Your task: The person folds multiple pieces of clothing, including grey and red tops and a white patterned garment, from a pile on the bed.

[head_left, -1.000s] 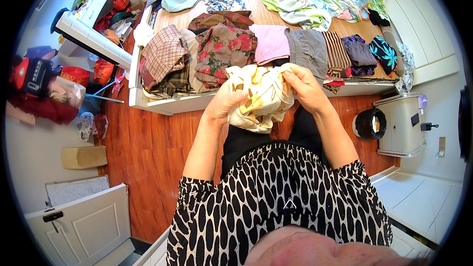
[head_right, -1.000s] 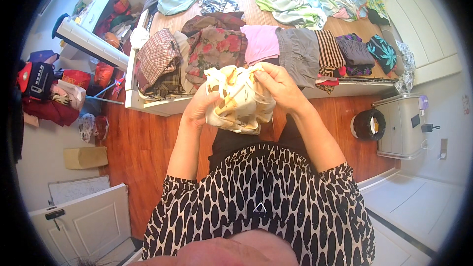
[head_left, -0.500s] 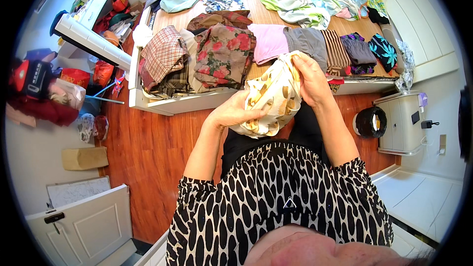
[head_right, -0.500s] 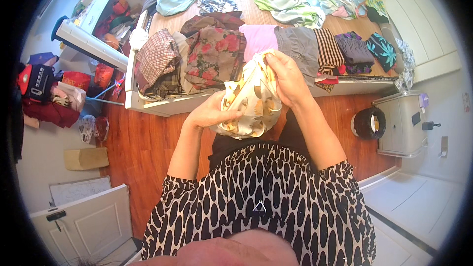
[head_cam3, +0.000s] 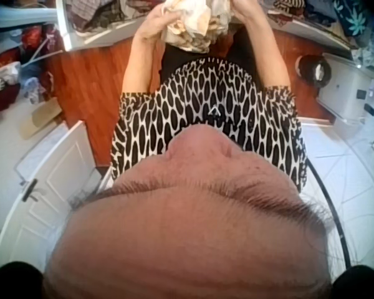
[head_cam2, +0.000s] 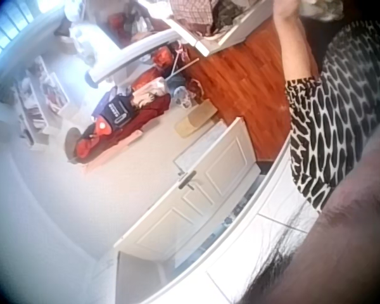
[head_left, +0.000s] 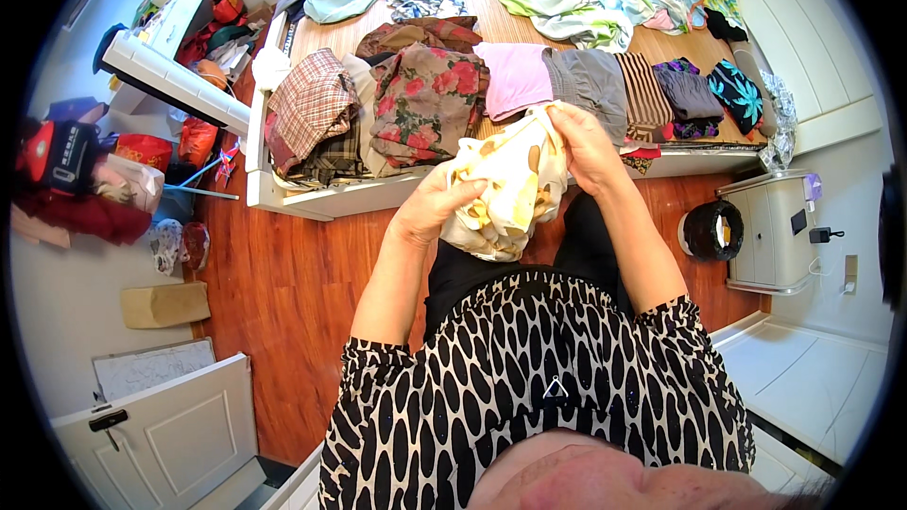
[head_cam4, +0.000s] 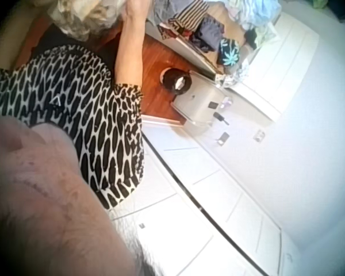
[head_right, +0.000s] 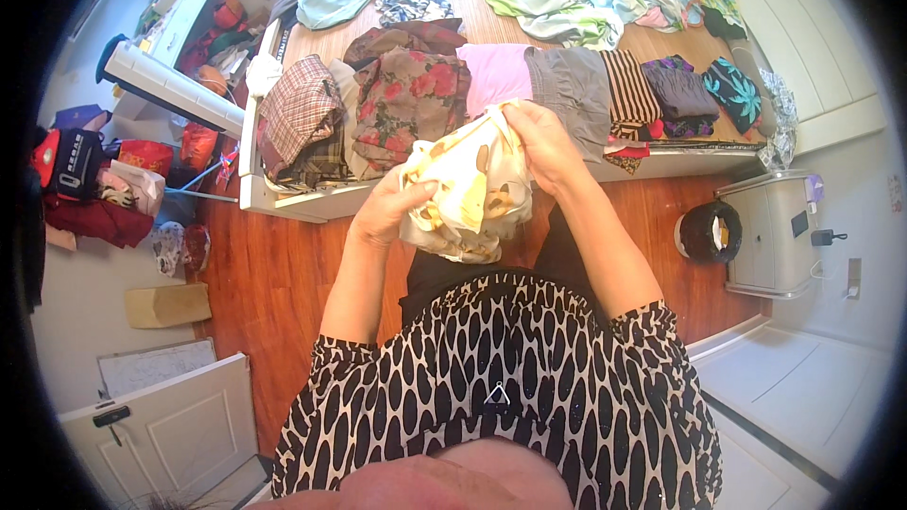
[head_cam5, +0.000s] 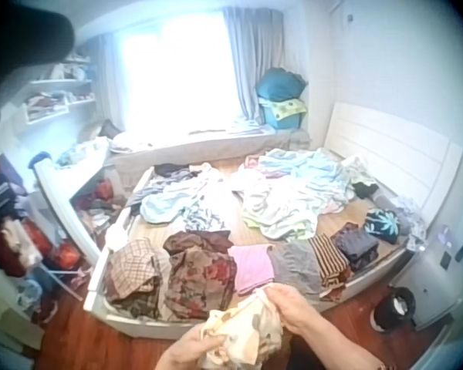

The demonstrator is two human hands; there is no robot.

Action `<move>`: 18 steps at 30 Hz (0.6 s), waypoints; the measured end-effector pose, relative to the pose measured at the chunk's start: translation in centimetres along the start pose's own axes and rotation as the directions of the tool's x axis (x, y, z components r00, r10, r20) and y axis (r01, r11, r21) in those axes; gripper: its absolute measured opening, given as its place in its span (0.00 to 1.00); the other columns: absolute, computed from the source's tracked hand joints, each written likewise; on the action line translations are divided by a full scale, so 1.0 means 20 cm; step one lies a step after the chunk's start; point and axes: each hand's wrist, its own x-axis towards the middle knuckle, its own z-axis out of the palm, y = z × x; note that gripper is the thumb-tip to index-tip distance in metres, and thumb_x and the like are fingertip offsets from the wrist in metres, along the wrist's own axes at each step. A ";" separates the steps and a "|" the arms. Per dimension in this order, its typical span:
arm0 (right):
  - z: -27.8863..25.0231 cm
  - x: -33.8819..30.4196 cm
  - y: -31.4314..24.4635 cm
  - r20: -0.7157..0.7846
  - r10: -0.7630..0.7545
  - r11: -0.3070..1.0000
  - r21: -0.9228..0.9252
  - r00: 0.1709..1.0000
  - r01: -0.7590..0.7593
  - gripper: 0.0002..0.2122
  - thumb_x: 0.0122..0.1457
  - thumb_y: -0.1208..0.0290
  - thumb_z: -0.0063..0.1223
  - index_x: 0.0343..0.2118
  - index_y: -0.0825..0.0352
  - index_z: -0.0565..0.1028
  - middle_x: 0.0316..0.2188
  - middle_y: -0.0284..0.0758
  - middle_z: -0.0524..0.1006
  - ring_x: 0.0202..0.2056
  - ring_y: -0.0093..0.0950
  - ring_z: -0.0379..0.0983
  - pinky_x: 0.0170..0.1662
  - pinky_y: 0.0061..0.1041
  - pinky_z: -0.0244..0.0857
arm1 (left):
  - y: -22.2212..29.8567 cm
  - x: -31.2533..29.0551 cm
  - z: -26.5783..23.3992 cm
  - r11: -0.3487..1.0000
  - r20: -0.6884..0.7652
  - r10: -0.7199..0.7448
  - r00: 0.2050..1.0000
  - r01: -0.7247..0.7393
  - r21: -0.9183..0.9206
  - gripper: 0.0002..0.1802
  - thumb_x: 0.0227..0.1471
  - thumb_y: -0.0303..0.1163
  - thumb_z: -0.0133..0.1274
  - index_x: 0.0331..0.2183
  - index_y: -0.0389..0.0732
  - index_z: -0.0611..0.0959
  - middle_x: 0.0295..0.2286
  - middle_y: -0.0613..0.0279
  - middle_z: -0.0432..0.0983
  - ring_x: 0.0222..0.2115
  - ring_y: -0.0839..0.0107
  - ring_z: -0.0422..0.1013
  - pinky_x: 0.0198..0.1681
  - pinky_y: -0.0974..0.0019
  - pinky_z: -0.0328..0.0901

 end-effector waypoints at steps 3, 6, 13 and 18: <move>-0.08 0.01 0.08 -0.040 -0.048 0.886 -0.464 0.998 0.024 0.13 0.64 0.63 0.45 0.39 0.70 0.74 0.32 0.32 0.77 0.28 0.18 0.74 0.30 0.17 0.68 | -0.01 0.03 -0.02 0.968 -0.090 0.046 0.995 -0.066 -0.242 0.24 0.53 0.28 0.53 0.51 0.31 0.70 0.45 0.54 0.74 0.44 0.68 0.72 0.49 0.65 0.66; -0.06 -0.02 0.08 -0.076 -0.010 0.819 -0.573 0.997 -0.036 0.13 0.63 0.65 0.45 0.40 0.71 0.75 0.32 0.31 0.77 0.29 0.17 0.73 0.30 0.17 0.68 | -0.02 0.05 -0.05 0.909 -0.110 0.044 0.993 -0.086 -0.408 0.26 0.55 0.28 0.50 0.54 0.32 0.66 0.47 0.50 0.71 0.46 0.62 0.71 0.50 0.60 0.66; -0.01 -0.08 0.14 0.350 0.077 0.754 -0.633 0.933 0.175 0.18 0.58 0.72 0.51 0.51 0.71 0.68 0.43 0.34 0.74 0.42 0.21 0.69 0.47 0.24 0.65 | -0.06 0.08 -0.06 0.886 -0.142 -0.002 0.990 -0.064 -0.458 0.26 0.55 0.27 0.49 0.55 0.34 0.65 0.47 0.51 0.71 0.46 0.61 0.71 0.49 0.59 0.68; 0.04 -0.02 0.31 0.221 -0.129 0.626 -0.737 0.967 0.253 0.16 0.55 0.69 0.52 0.45 0.70 0.71 0.37 0.41 0.75 0.38 0.34 0.72 0.43 0.32 0.65 | -0.08 0.09 -0.08 0.894 -0.134 -0.030 0.990 -0.034 -0.446 0.24 0.55 0.26 0.49 0.53 0.33 0.67 0.45 0.52 0.73 0.43 0.63 0.73 0.47 0.60 0.69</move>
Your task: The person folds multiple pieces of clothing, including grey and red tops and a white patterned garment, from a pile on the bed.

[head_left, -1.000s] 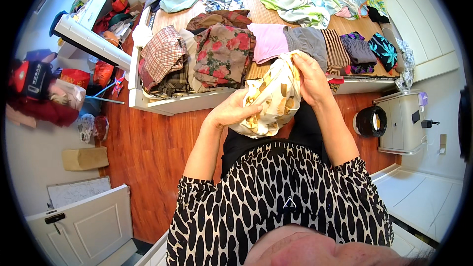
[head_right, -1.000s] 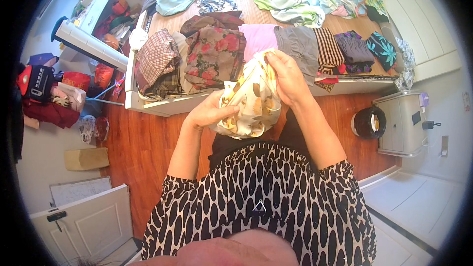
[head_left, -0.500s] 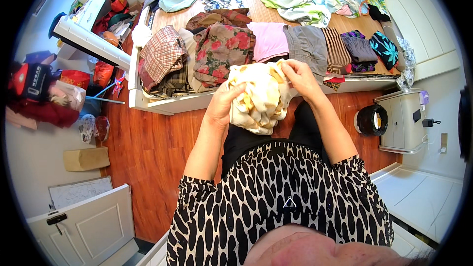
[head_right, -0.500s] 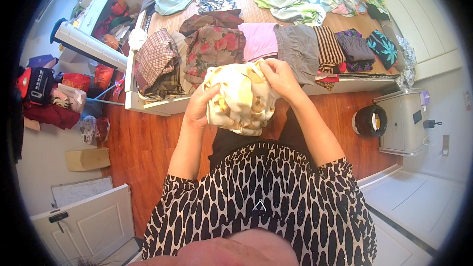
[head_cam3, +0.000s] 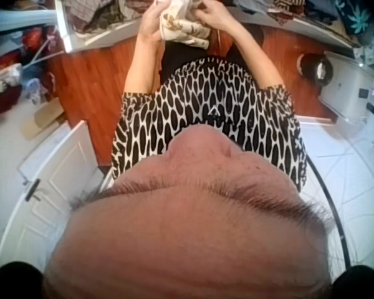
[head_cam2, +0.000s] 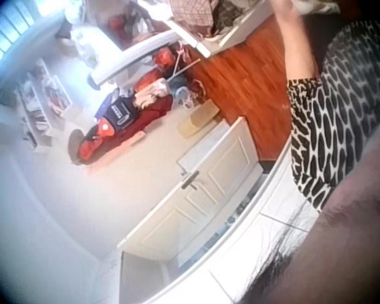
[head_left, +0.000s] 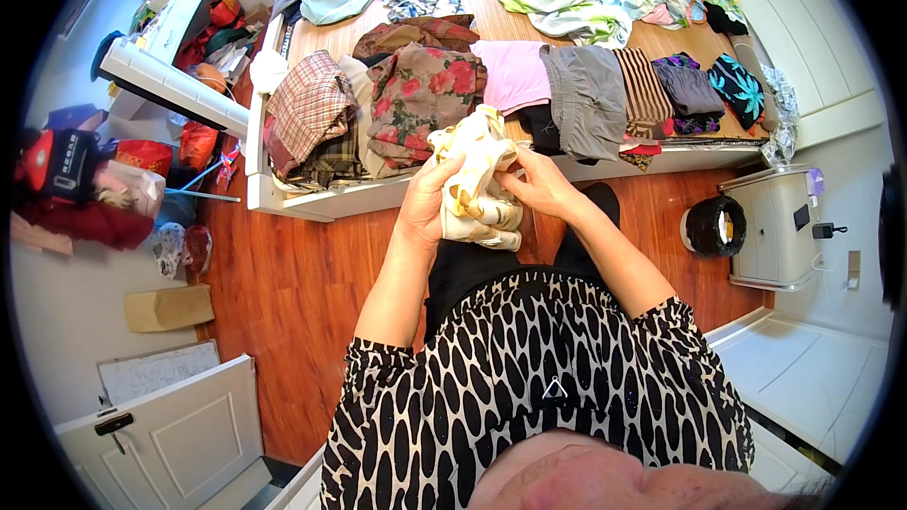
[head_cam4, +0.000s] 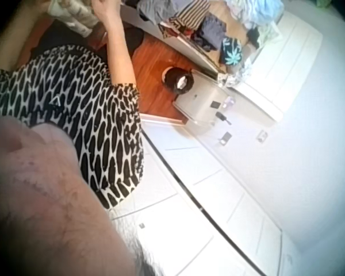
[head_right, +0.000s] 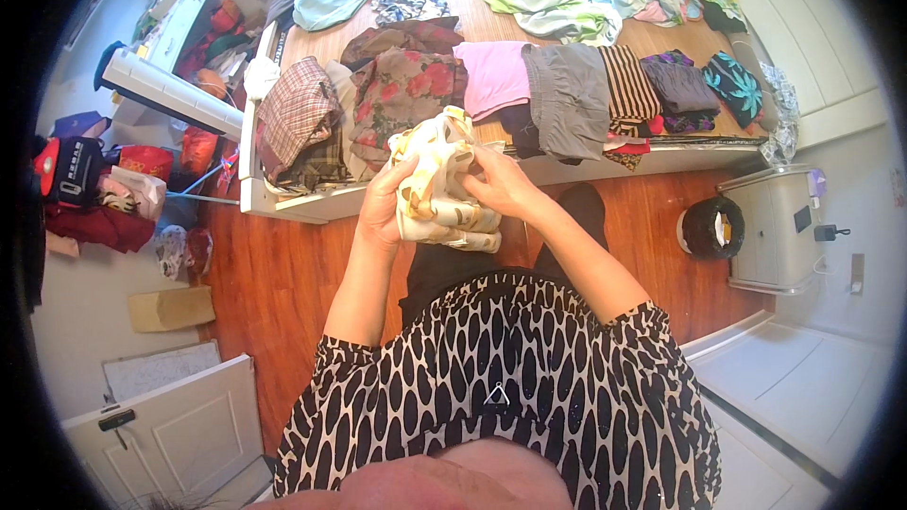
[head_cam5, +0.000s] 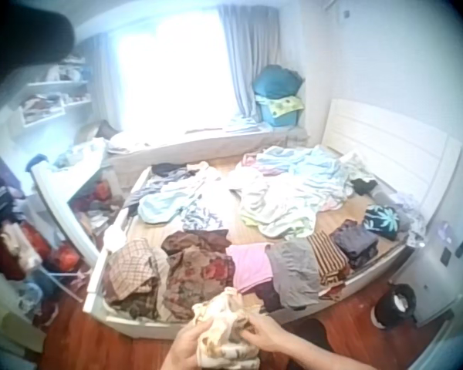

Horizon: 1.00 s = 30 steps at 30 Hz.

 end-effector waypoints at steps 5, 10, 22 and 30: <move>0.09 0.04 0.11 -0.052 0.017 0.997 0.072 0.998 -0.013 0.13 0.54 0.70 0.50 0.40 0.72 0.74 0.34 0.44 0.76 0.36 0.33 0.74 0.41 0.31 0.66 | 0.00 -0.01 0.02 1.000 0.000 0.002 1.000 -0.002 -0.013 0.24 0.55 0.27 0.50 0.53 0.33 0.67 0.45 0.53 0.73 0.43 0.64 0.73 0.47 0.61 0.69; -0.03 0.05 0.08 -0.028 0.055 0.962 0.269 0.998 -0.045 0.10 0.64 0.70 0.41 0.36 0.71 0.74 0.30 0.26 0.76 0.33 0.12 0.68 0.36 0.17 0.64 | 0.03 -0.03 0.06 0.998 -0.011 0.059 0.998 -0.059 -0.008 0.25 0.55 0.28 0.51 0.53 0.33 0.67 0.46 0.51 0.71 0.44 0.63 0.72 0.48 0.61 0.69; -0.22 0.02 -0.22 -0.195 -0.094 0.989 0.094 0.976 0.114 0.13 0.65 0.67 0.43 0.29 0.71 0.73 0.22 0.25 0.70 0.26 0.13 0.61 0.29 0.18 0.59 | -0.05 -0.05 0.05 0.822 0.100 0.009 0.995 -0.064 0.567 0.30 0.46 0.23 0.56 0.52 0.33 0.68 0.47 0.59 0.72 0.47 0.71 0.69 0.52 0.68 0.63; -0.23 0.00 -0.39 -0.284 -0.111 0.973 0.165 0.952 0.163 0.11 0.64 0.70 0.44 0.28 0.72 0.71 0.18 0.30 0.66 0.24 0.15 0.57 0.28 0.20 0.58 | -0.03 -0.03 0.00 0.851 0.009 0.172 0.985 -0.153 0.502 0.27 0.52 0.25 0.52 0.54 0.33 0.67 0.48 0.57 0.70 0.48 0.71 0.69 0.51 0.66 0.63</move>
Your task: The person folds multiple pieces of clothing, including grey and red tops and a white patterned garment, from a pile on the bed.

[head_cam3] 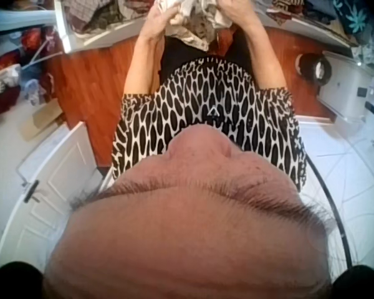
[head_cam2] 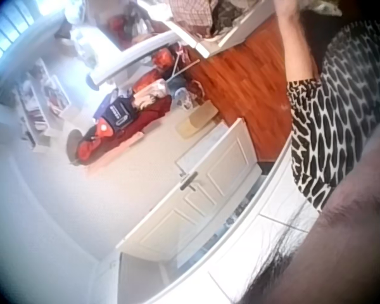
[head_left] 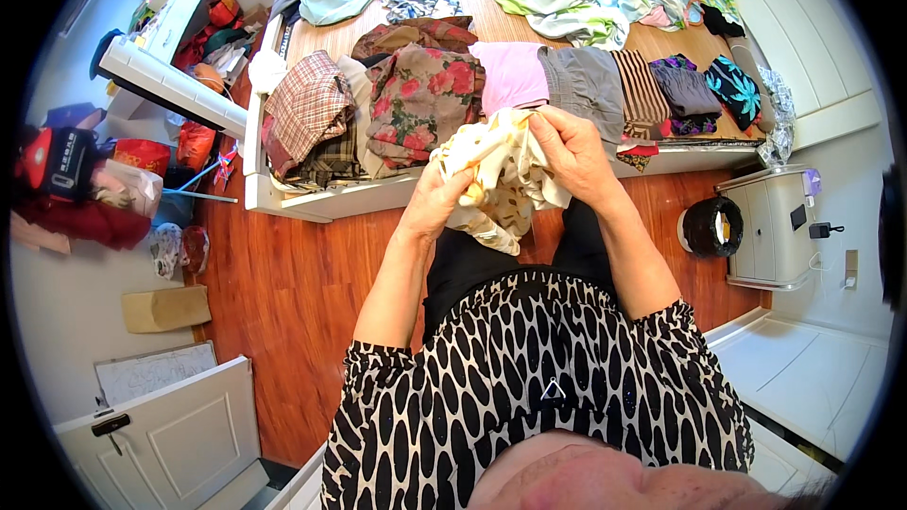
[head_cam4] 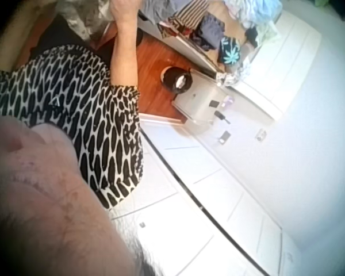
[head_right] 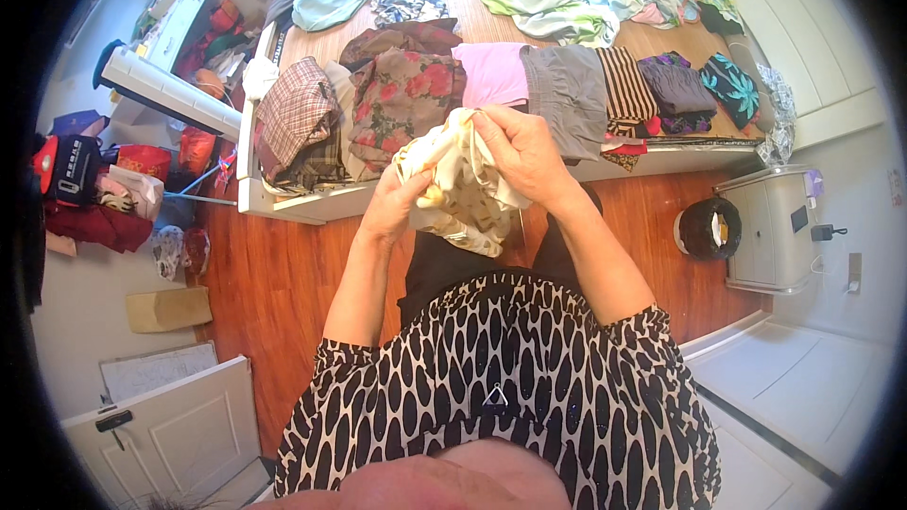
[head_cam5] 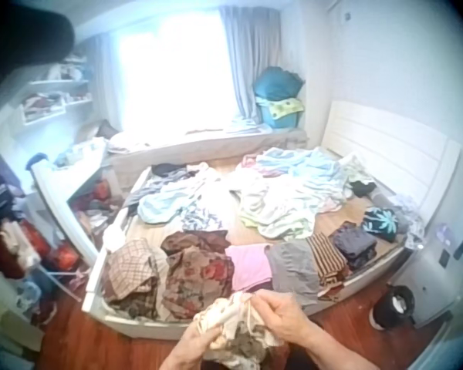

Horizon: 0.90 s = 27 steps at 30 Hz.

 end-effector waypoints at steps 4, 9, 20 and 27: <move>0.00 0.03 0.08 0.039 0.045 0.993 0.108 0.998 -0.049 0.13 0.65 0.68 0.43 0.28 0.71 0.73 0.20 0.24 0.69 0.26 0.12 0.60 0.29 0.17 0.59 | 0.01 -0.02 0.07 0.962 0.061 -0.064 0.996 0.078 -0.263 0.26 0.55 0.26 0.50 0.55 0.33 0.66 0.48 0.57 0.70 0.47 0.71 0.68 0.52 0.66 0.63; 0.04 0.01 0.11 0.105 0.109 0.973 0.191 0.989 -0.127 0.13 0.66 0.67 0.42 0.28 0.69 0.73 0.22 0.21 0.70 0.26 0.10 0.61 0.29 0.16 0.59 | -0.04 -0.04 0.11 0.998 0.186 0.029 0.982 -0.017 -0.064 0.31 0.52 0.35 0.56 0.54 0.34 0.66 0.48 0.61 0.70 0.47 0.72 0.68 0.51 0.67 0.63; -0.06 -0.02 0.15 0.105 0.175 0.980 -0.114 0.979 -0.163 0.15 0.63 0.61 0.48 0.31 0.70 0.75 0.24 0.26 0.74 0.28 0.13 0.66 0.30 0.19 0.62 | 0.01 -0.05 0.09 0.942 0.124 -0.077 0.989 0.112 -0.316 0.27 0.54 0.29 0.52 0.54 0.34 0.66 0.48 0.56 0.71 0.47 0.66 0.70 0.50 0.63 0.65; -0.14 -0.16 0.28 0.406 0.301 0.944 0.004 0.863 -0.331 0.24 0.65 0.54 0.39 0.33 0.75 0.77 0.29 0.34 0.78 0.31 0.23 0.72 0.38 0.23 0.66 | -0.03 -0.03 0.07 0.895 0.064 -0.121 0.991 0.137 -0.425 0.24 0.56 0.27 0.48 0.54 0.34 0.66 0.47 0.52 0.71 0.46 0.63 0.71 0.50 0.59 0.67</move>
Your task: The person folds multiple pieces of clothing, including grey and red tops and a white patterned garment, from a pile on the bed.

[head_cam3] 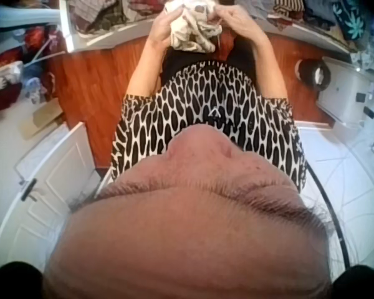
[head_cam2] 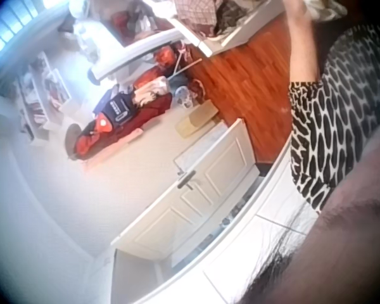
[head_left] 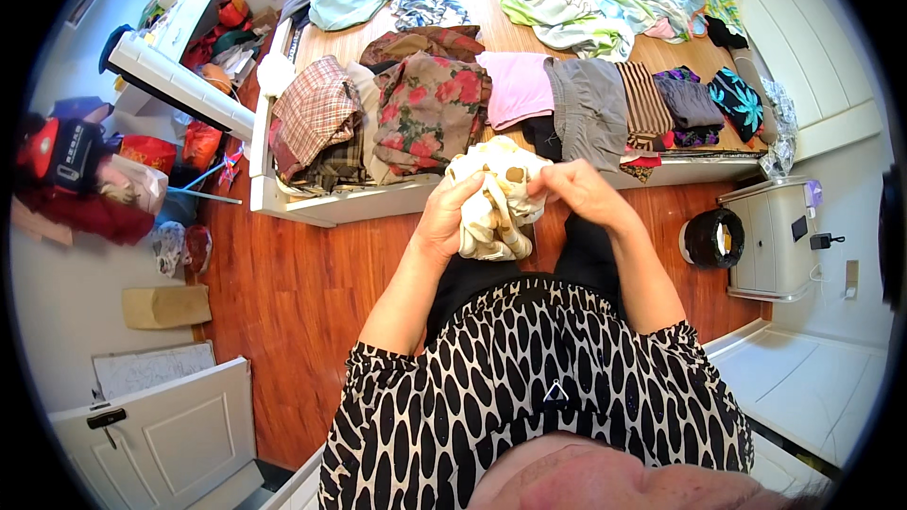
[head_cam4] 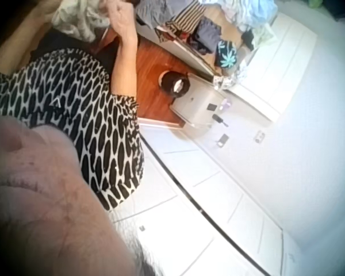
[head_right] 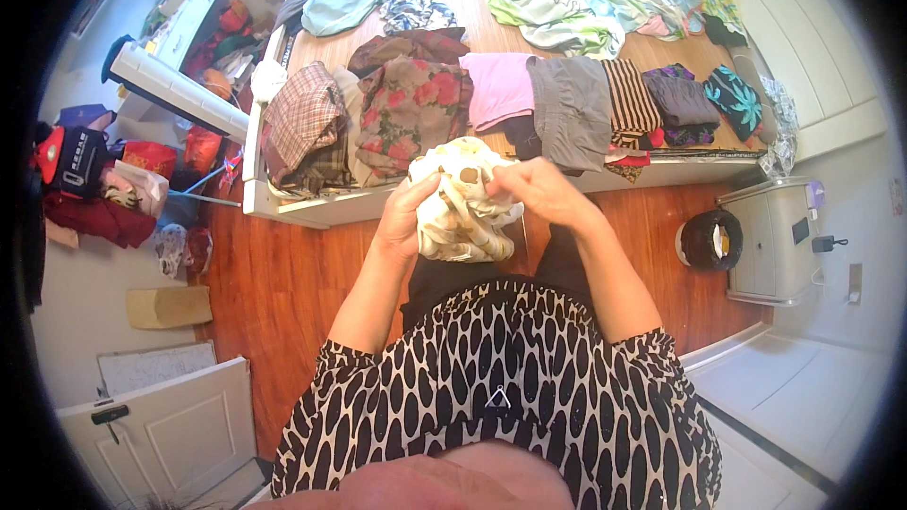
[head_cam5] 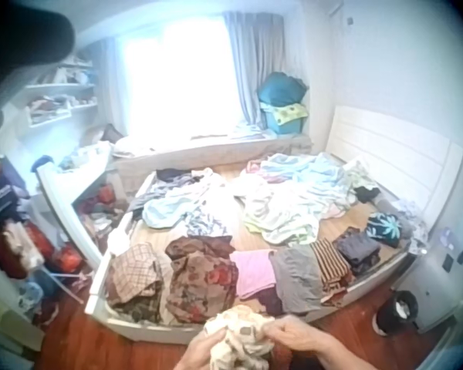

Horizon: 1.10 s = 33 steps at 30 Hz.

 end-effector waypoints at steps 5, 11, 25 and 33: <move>0.11 0.03 0.02 0.121 -0.034 0.999 0.009 0.992 0.033 0.22 0.63 0.53 0.43 0.42 0.71 0.74 0.36 0.30 0.74 0.38 0.18 0.65 0.43 0.22 0.61 | -0.05 0.02 0.03 0.997 0.040 -0.028 0.999 0.025 0.072 0.24 0.56 0.28 0.49 0.53 0.34 0.66 0.46 0.54 0.71 0.44 0.65 0.71 0.48 0.62 0.67; 0.19 0.04 0.01 0.047 0.011 0.894 0.446 0.999 -0.031 0.16 0.62 0.63 0.49 0.46 0.70 0.73 0.41 0.30 0.75 0.42 0.18 0.69 0.47 0.22 0.63 | -0.02 -0.01 0.05 0.987 -0.005 0.015 1.000 -0.014 0.159 0.24 0.56 0.30 0.50 0.53 0.34 0.67 0.46 0.54 0.71 0.45 0.66 0.71 0.48 0.62 0.67; -0.14 0.02 -0.39 -0.272 -0.217 0.846 0.427 0.938 0.319 0.30 0.56 0.77 0.50 0.62 0.66 0.55 0.51 0.33 0.69 0.51 0.23 0.67 0.54 0.24 0.61 | 0.09 0.00 -0.09 0.970 -0.178 0.211 0.961 -0.183 0.162 0.19 0.55 0.28 0.50 0.48 0.32 0.71 0.43 0.53 0.75 0.41 0.66 0.74 0.45 0.63 0.70; -0.38 0.06 -0.80 -0.329 -0.489 0.867 -0.079 0.808 0.492 0.25 0.57 0.73 0.47 0.59 0.67 0.62 0.47 0.33 0.72 0.45 0.20 0.69 0.51 0.21 0.61 | 0.04 -0.09 -0.33 0.956 -0.387 0.164 0.908 -0.050 0.288 0.22 0.55 0.24 0.47 0.53 0.35 0.68 0.26 0.65 0.72 0.14 0.83 0.61 0.15 0.79 0.60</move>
